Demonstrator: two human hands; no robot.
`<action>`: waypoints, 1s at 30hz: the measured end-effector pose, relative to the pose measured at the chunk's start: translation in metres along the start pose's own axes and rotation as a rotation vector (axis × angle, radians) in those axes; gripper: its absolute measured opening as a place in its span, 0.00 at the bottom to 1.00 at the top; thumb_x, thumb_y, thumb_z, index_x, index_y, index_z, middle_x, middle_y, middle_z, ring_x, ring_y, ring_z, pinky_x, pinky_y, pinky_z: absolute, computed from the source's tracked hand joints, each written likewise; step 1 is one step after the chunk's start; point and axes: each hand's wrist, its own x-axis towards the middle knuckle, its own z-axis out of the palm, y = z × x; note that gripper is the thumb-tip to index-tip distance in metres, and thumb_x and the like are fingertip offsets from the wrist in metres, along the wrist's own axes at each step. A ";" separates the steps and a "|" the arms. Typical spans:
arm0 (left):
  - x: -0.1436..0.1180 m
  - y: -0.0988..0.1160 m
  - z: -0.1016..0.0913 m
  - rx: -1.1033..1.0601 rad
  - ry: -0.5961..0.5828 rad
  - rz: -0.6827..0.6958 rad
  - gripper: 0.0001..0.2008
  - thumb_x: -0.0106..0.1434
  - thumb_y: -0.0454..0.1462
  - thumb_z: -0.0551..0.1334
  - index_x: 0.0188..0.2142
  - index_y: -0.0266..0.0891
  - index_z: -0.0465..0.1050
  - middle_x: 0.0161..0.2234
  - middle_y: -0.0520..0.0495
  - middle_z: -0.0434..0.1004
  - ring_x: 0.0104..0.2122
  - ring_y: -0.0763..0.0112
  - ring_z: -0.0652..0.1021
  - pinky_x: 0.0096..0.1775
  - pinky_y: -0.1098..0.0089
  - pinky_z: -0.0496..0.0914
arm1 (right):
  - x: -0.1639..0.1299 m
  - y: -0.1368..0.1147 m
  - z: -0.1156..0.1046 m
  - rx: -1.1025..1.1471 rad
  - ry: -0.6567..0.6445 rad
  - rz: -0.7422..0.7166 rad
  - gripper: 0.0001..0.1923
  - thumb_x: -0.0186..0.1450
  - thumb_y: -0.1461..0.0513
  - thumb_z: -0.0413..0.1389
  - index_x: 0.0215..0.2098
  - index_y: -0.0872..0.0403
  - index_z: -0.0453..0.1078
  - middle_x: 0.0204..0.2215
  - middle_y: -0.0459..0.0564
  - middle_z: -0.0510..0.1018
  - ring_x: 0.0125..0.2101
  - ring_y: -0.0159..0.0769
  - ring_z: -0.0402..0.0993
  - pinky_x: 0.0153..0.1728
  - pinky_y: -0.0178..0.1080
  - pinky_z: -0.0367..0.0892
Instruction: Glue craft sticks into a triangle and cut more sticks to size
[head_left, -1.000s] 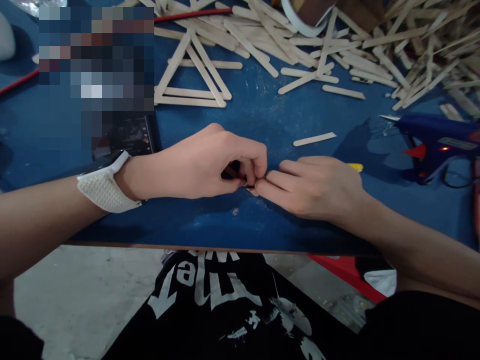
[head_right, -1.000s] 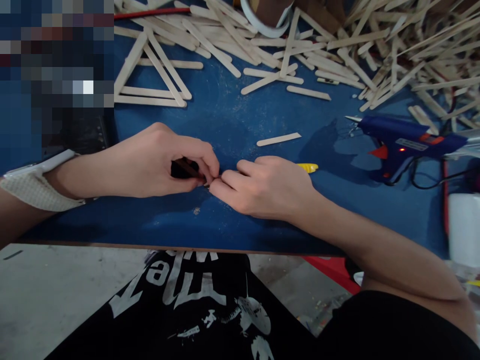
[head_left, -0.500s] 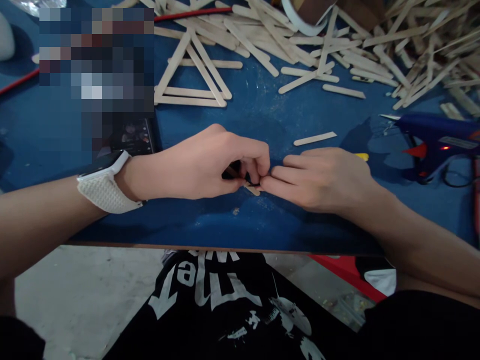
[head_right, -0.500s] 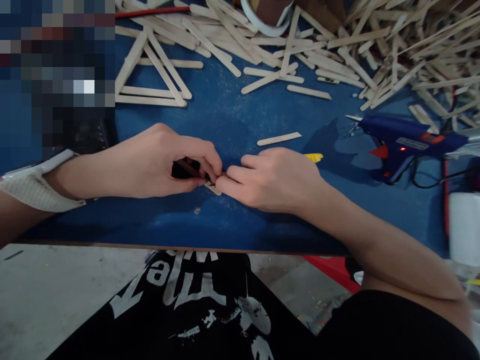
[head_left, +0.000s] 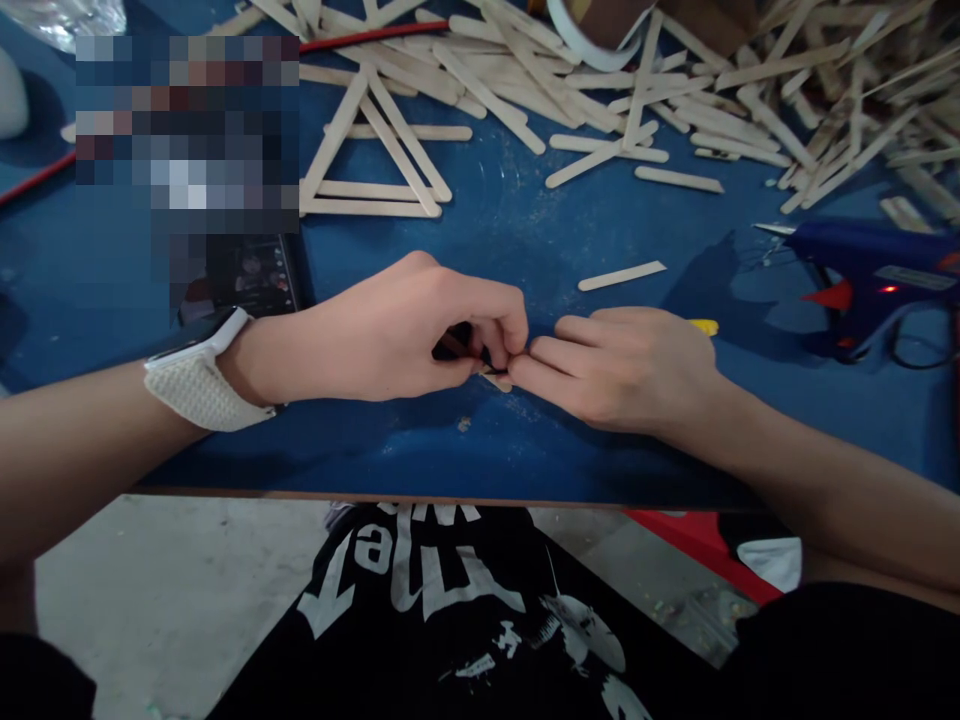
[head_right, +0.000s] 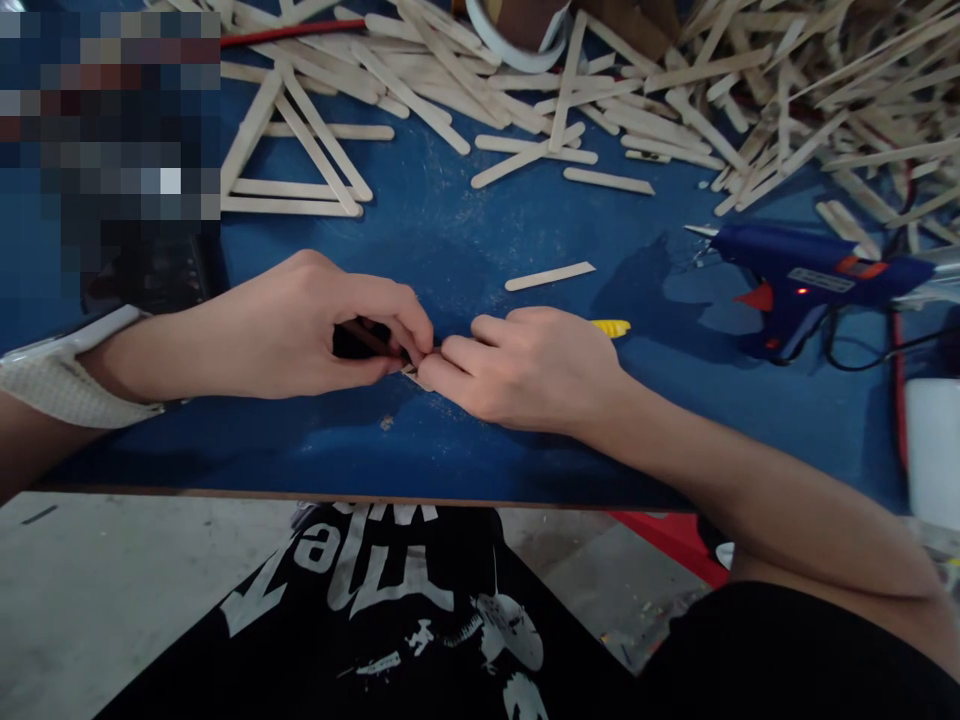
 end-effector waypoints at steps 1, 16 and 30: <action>0.000 0.000 0.000 0.000 0.002 -0.005 0.14 0.71 0.28 0.65 0.48 0.47 0.85 0.45 0.53 0.95 0.41 0.67 0.92 0.46 0.69 0.83 | 0.000 0.001 0.000 0.003 0.010 -0.003 0.16 0.89 0.63 0.56 0.42 0.51 0.80 0.29 0.43 0.79 0.31 0.36 0.67 0.31 0.42 0.56; -0.001 -0.001 0.000 -0.002 0.006 0.009 0.14 0.71 0.28 0.65 0.48 0.46 0.85 0.46 0.51 0.95 0.44 0.65 0.93 0.46 0.70 0.81 | 0.003 -0.003 -0.002 -0.001 -0.034 -0.002 0.15 0.87 0.65 0.57 0.41 0.51 0.80 0.29 0.44 0.78 0.31 0.36 0.66 0.32 0.43 0.55; 0.000 0.000 0.001 0.002 0.002 0.008 0.14 0.71 0.29 0.65 0.49 0.47 0.84 0.45 0.52 0.95 0.41 0.66 0.92 0.45 0.69 0.82 | 0.002 0.002 -0.001 -0.010 0.001 -0.013 0.16 0.89 0.62 0.57 0.41 0.51 0.81 0.28 0.43 0.78 0.31 0.36 0.66 0.31 0.43 0.56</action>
